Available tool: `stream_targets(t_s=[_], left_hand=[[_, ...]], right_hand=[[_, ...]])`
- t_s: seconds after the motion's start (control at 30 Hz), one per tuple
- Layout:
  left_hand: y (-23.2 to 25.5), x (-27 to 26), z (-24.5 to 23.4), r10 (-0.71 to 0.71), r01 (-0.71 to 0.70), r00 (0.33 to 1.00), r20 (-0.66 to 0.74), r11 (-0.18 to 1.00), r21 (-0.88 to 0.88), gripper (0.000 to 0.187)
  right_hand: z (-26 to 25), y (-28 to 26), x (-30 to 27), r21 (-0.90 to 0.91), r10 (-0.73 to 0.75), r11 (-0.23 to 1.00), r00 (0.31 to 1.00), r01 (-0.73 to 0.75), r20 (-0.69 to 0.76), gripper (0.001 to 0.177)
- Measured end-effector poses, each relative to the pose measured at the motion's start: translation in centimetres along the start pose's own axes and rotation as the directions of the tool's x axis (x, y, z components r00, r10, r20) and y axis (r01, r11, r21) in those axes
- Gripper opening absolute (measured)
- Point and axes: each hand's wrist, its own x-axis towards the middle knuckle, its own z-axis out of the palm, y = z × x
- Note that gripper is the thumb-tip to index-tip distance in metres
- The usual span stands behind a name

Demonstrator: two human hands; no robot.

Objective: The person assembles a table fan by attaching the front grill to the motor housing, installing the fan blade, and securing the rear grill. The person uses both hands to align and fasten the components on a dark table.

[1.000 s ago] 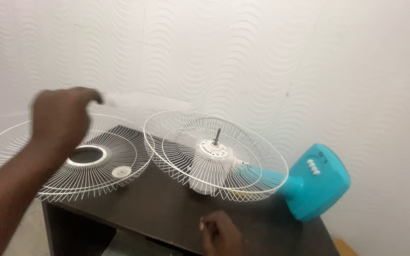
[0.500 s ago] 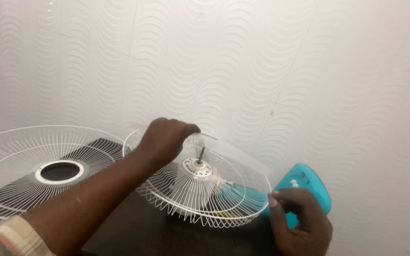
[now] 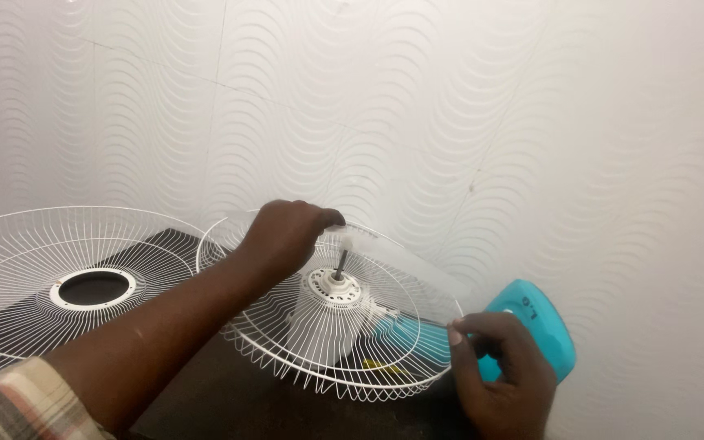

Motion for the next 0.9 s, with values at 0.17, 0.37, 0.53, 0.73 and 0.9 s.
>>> stream_targets(t_s=[0.17,0.37,0.53,0.73,0.9], left_hand=[[0.0,-0.4,-0.4,-0.041,0.041,0.997,0.068,0.999,-0.011,0.028],[0.8,1.0,-1.4,-0.097,0.095,0.969,0.226,0.995,0.023,0.032],[1.7,2.2,-1.8,-0.024,0.004,0.968,0.251,0.997,0.080,0.028],[2.9,1.5,-1.7,-0.081,0.020,0.876,0.476,0.991,0.132,0.031],[2.8,0.8,-1.0,0.030,-0.111,0.818,0.574,0.988,0.106,0.035]], right_hand=[[0.8,0.0,0.5,0.033,0.026,0.999,0.999,-0.025,-0.028,0.012],[1.2,-0.1,1.5,-0.012,0.028,1.000,1.000,-0.028,0.005,0.011],[1.5,-0.7,2.2,-0.049,0.039,0.998,0.999,-0.039,0.000,0.012],[1.1,-1.5,1.8,0.034,0.053,0.998,0.999,-0.053,0.007,0.010],[2.6,-1.6,4.2,-0.035,0.062,0.998,0.982,-0.056,0.177,0.006]])
